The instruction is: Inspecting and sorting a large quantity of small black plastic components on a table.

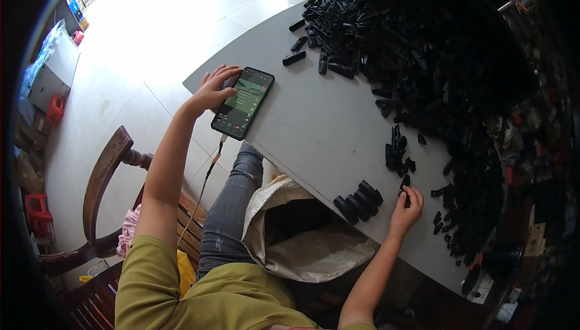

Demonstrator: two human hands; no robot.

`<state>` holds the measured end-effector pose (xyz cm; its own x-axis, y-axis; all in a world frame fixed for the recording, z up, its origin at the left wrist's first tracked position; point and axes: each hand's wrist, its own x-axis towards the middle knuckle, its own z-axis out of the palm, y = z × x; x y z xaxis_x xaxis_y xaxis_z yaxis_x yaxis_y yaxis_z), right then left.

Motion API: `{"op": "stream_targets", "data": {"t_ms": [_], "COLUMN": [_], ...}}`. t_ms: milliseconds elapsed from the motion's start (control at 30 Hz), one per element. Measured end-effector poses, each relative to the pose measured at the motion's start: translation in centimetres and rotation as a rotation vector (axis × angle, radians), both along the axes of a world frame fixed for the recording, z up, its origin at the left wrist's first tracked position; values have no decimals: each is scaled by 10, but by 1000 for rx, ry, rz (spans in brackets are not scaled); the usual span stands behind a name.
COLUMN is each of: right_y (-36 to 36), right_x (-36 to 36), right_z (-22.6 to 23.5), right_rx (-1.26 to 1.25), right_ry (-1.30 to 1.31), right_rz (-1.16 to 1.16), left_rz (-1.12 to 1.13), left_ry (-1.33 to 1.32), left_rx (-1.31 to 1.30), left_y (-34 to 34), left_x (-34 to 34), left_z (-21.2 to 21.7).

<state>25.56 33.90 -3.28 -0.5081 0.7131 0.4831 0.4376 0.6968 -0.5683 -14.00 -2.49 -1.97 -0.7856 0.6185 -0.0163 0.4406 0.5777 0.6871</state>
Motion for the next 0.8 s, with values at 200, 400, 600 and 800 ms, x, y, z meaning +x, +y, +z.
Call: {"op": "stream_targets", "data": {"t_ms": [200, 400, 600, 800], "right_y": [-1, 1, -1, -1], "right_x": [-1, 0, -1, -1], "right_z": [1, -1, 2, 1], "right_rx": [-5, 8, 11, 7], "right_ry": [6, 11, 10, 14], "right_rz": [-2, 5, 5, 2], "left_rz": [-30, -31, -41, -30], "left_ry": [28, 32, 43, 32], "left_rx": [15, 11, 19, 13], "left_y": [-2, -1, -3, -2], "left_x": [-1, 0, -2, 0], "left_z": [-2, -2, -3, -1]}}
